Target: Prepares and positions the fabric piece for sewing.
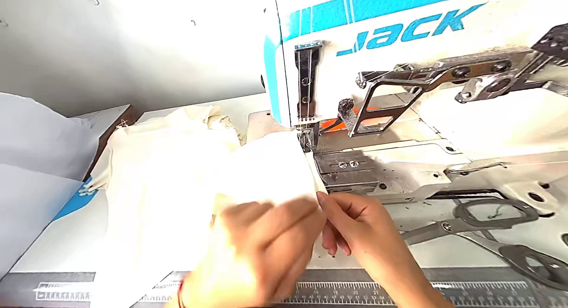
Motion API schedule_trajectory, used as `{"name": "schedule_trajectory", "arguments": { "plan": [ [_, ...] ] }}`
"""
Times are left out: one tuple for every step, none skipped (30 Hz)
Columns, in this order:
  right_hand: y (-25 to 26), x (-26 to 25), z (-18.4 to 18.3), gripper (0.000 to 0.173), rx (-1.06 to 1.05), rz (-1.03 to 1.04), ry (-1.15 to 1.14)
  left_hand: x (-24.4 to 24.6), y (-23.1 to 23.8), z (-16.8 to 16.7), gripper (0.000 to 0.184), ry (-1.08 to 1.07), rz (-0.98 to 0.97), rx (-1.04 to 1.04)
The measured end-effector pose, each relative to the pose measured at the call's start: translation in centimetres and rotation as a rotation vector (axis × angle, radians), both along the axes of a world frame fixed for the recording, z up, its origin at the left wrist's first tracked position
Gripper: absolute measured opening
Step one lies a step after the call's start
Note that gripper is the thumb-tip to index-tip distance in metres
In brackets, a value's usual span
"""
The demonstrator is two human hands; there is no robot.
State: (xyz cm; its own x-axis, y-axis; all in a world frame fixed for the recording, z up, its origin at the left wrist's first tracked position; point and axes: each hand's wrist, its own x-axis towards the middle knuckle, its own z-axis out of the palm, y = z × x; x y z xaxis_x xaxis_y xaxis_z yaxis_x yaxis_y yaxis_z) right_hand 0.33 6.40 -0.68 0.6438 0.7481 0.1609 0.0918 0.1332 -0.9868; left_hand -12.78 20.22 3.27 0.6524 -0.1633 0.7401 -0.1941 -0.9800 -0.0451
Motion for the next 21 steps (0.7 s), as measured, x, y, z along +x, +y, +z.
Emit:
{"name": "schedule_trajectory", "arguments": {
  "plan": [
    [-0.2,0.1,-0.1,0.032,-0.013,-0.007,-0.075,1.1,0.6,1.5,0.023,0.102,-0.013,0.073],
    [-0.5,0.4,-0.1,0.031,-0.023,-0.030,-0.192,2.4,1.4,2.5,0.025,0.191,-0.038,0.159],
    [-0.8,0.7,-0.1,0.032,-0.019,-0.085,-0.343,3.7,2.2,3.2,0.025,0.270,-0.069,0.233],
    [-1.1,1.3,0.0,0.032,-0.004,-0.161,-0.513,4.6,3.0,3.6,0.022,0.323,-0.101,0.289],
    [-1.3,2.1,0.5,0.031,0.012,-0.244,-0.684,5.1,3.7,4.0,0.019,0.350,-0.130,0.323],
    [-1.4,2.9,1.1,0.028,0.017,-0.303,-0.849,5.3,4.2,4.4,0.017,0.360,-0.161,0.342],
    [-1.3,3.7,1.8,0.025,0.012,-0.316,-0.995,5.4,4.7,4.7,0.016,0.367,-0.191,0.344],
    [-1.0,4.3,2.4,0.026,0.002,-0.270,-1.107,5.3,5.0,5.0,0.017,0.375,-0.220,0.326],
    [-0.5,4.9,2.9,0.026,0.001,-0.198,-1.185,5.2,5.3,5.5,0.017,0.374,-0.249,0.297],
    [0.0,5.4,3.1,0.025,0.008,-0.119,-1.229,5.0,5.4,6.1,0.017,0.360,-0.274,0.264],
    [0.4,5.8,3.3,0.021,0.023,-0.038,-1.241,4.8,5.6,6.8,0.017,0.342,-0.281,0.244],
    [0.7,6.1,3.4,0.018,0.042,0.039,-1.223,4.7,5.9,7.7,0.017,0.335,-0.262,0.250],
    [1.0,6.3,3.4,0.018,0.055,0.102,-1.184,4.5,6.1,8.4,0.017,0.335,-0.222,0.294],
    [1.2,6.4,3.5,0.018,0.064,0.151,-1.135,4.5,6.3,8.8,0.017,0.346,-0.174,0.357],
    [1.4,6.4,3.6,0.018,0.072,0.188,-1.082,4.6,6.5,9.1,0.018,0.365,-0.137,0.411],
    [1.6,6.4,3.7,0.019,0.073,0.213,-1.032,4.7,6.6,9.3,0.018,0.382,-0.125,0.438],
    [1.7,6.3,3.8,0.019,0.070,0.231,-0.983,4.7,6.4,9.4,0.017,0.387,-0.136,0.440],
    [1.6,6.1,3.8,0.021,0.070,0.239,-0.939,4.7,6.0,9.7,0.017,0.393,-0.162,0.416],
    [1.5,5.6,3.7,0.023,0.077,0.235,-0.898,4.6,5.5,9.9,0.018,0.404,-0.195,0.374],
    [1.2,5.0,3.5,0.026,0.096,0.228,-0.856,4.5,5.0,9.9,0.018,0.420,-0.226,0.334],
    [0.8,4.2,3.2,0.029,0.123,0.221,-0.813,4.5,4.8,9.6,0.018,0.438,-0.240,0.316]
  ]
}}
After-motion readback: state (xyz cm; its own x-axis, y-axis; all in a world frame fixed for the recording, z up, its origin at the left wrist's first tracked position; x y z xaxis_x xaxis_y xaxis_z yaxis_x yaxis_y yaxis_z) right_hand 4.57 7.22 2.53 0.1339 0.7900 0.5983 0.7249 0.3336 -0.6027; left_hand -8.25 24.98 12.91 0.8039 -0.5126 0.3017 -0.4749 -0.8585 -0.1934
